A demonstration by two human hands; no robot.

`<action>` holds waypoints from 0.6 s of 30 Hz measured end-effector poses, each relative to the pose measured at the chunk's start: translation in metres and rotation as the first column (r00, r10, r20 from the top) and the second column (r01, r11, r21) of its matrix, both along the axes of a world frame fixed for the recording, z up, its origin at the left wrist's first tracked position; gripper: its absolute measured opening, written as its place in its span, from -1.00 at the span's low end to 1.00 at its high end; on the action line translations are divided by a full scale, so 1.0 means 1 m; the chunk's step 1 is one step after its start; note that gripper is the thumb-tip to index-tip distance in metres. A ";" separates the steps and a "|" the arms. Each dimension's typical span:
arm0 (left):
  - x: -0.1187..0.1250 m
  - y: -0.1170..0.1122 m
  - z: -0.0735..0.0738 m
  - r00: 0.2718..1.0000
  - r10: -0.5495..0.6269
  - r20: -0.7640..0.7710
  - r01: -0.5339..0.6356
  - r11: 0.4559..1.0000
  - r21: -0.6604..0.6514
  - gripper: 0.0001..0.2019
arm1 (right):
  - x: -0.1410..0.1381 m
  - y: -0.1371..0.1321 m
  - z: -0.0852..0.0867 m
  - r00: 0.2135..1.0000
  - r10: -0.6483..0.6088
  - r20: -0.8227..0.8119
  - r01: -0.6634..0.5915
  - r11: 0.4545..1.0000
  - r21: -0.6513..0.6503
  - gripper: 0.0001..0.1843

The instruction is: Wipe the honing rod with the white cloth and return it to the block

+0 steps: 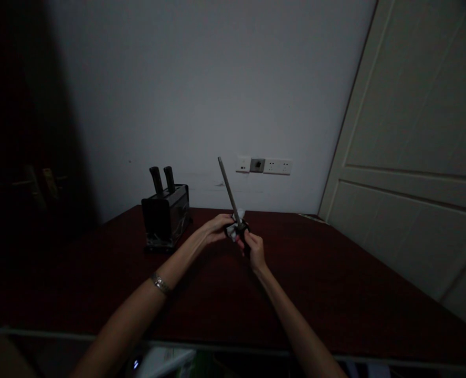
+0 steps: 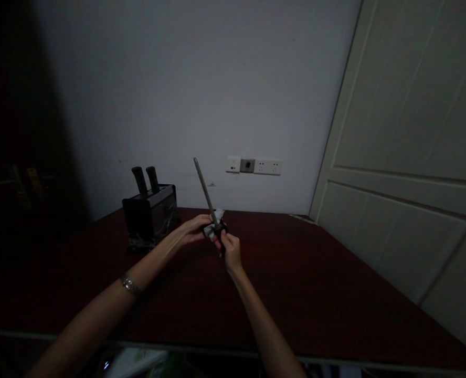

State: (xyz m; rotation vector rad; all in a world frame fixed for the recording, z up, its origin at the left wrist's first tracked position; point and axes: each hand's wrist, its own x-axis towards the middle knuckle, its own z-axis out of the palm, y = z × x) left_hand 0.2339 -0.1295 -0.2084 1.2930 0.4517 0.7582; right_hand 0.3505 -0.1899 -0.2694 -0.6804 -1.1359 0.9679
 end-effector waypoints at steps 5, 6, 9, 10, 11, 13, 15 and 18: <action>0.000 0.003 0.000 0.999 -0.043 0.006 0.043 0.999 -0.003 -0.94 | -0.004 -0.005 0.005 0.973 0.216 -0.083 -0.220 0.975 -0.038 -0.49; 0.001 0.003 0.000 0.999 -0.051 0.007 0.051 0.999 -0.002 -0.93 | -0.004 -0.006 0.006 0.956 0.271 -0.117 -0.277 0.960 -0.037 -0.50; 0.002 0.005 -0.001 0.997 -0.079 0.001 0.079 0.997 -0.001 -0.91 | -0.004 -0.008 0.007 0.868 0.440 -0.232 -0.458 0.889 -0.027 -0.54; 0.002 0.006 -0.001 0.996 -0.089 -0.003 0.089 0.996 -0.002 -0.90 | -0.004 -0.009 0.007 0.838 0.480 -0.260 -0.503 0.864 -0.029 -0.55; 0.001 0.007 -0.001 0.995 -0.099 -0.009 0.099 0.995 -0.002 -0.90 | -0.004 -0.009 0.006 0.817 0.507 -0.275 -0.536 0.843 -0.038 -0.56; 0.000 0.008 0.000 0.992 -0.122 -0.026 0.122 0.993 -0.003 -0.87 | -0.003 -0.010 0.005 0.784 0.546 -0.295 -0.586 0.807 -0.066 -0.56; -0.001 0.008 0.002 0.989 -0.141 -0.050 0.141 0.990 -0.004 -0.85 | -0.002 -0.010 0.005 0.762 0.566 -0.314 -0.618 0.781 -0.093 -0.57; -0.002 0.005 0.007 0.983 -0.163 -0.079 0.164 0.986 0.000 -0.82 | -0.001 -0.012 0.006 0.749 0.570 -0.338 -0.634 0.764 -0.118 -0.59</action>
